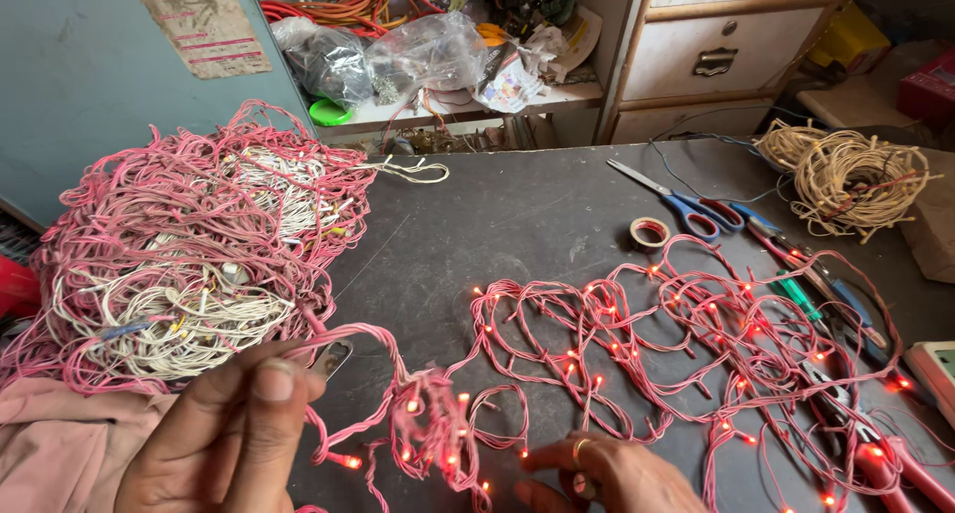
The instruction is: The person untangles a string of red LED lights and uses a small tool to probe individual bulbs and wire connections. The lights remain illuminated throughout the process. The person continues to separate and inspect sections of the tangled string.
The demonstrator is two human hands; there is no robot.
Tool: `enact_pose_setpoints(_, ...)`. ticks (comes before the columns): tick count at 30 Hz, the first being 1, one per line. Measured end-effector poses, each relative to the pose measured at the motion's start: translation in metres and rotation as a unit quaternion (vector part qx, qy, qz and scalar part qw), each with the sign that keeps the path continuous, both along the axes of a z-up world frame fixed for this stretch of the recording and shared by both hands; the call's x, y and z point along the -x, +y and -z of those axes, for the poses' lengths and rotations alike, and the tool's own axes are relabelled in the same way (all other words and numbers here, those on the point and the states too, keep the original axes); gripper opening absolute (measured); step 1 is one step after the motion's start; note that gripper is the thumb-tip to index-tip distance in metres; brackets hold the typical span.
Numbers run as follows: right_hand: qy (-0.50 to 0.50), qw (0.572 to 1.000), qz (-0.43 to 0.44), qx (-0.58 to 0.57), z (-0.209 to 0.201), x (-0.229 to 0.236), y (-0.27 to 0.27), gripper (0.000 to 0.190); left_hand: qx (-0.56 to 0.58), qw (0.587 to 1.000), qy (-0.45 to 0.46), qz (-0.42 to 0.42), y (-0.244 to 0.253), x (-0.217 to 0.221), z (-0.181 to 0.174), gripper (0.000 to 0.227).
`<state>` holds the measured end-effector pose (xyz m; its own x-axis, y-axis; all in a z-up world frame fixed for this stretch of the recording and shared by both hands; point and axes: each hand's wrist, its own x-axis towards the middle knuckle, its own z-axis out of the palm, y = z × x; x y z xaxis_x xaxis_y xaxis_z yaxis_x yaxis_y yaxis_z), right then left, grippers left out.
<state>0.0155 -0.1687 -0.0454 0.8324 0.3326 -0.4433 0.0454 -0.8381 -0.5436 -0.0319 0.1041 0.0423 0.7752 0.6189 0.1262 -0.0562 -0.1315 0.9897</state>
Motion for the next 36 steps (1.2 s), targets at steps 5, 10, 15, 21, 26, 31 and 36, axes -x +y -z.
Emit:
enact_pose_setpoints(5, -0.151, 0.985, -0.069, 0.052, 0.009, 0.002, -0.006, 0.034, -0.012, 0.999, -0.047, 0.022, -0.004, 0.004, -0.008, 0.022)
enact_pose_setpoints(10, -0.166, 0.979, -0.112, 0.039, 0.000, -0.002, 0.018, 0.047, -0.096, 0.994, -0.050, 0.021, 0.020, 0.011, -0.013, 0.018)
enact_pose_setpoints(15, -0.248, 0.954, -0.148, -0.077, -0.029, -0.016, 0.042, 0.050, -0.202, 0.976, -0.075, 0.029, 0.060, 0.022, -0.009, 0.022)
enact_pose_setpoints(21, -0.265, 0.904, -0.331, -0.049, -0.027, -0.038, 0.065, 0.018, -0.209, 0.978, 0.024, -0.008, 0.097, 0.024, 0.027, 0.022)
enact_pose_setpoints(26, -0.238, 0.956, -0.159, 0.069, -0.046, -0.059, 0.022, 0.032, -0.197, 0.977, 0.078, -0.023, 0.098, 0.026, 0.056, 0.021)
enact_pose_setpoints(31, -0.242, 0.968, 0.050, 0.036, -0.077, -0.081, -0.091, 0.028, -0.183, 0.977, 0.103, -0.026, 0.088, 0.020, 0.062, 0.021)
enact_pose_setpoints(36, -0.193, 0.946, 0.210, 0.155, -0.073, -0.081, -0.142, 0.028, -0.188, 0.975, 0.108, -0.039, 0.090, 0.013, 0.057, 0.021)
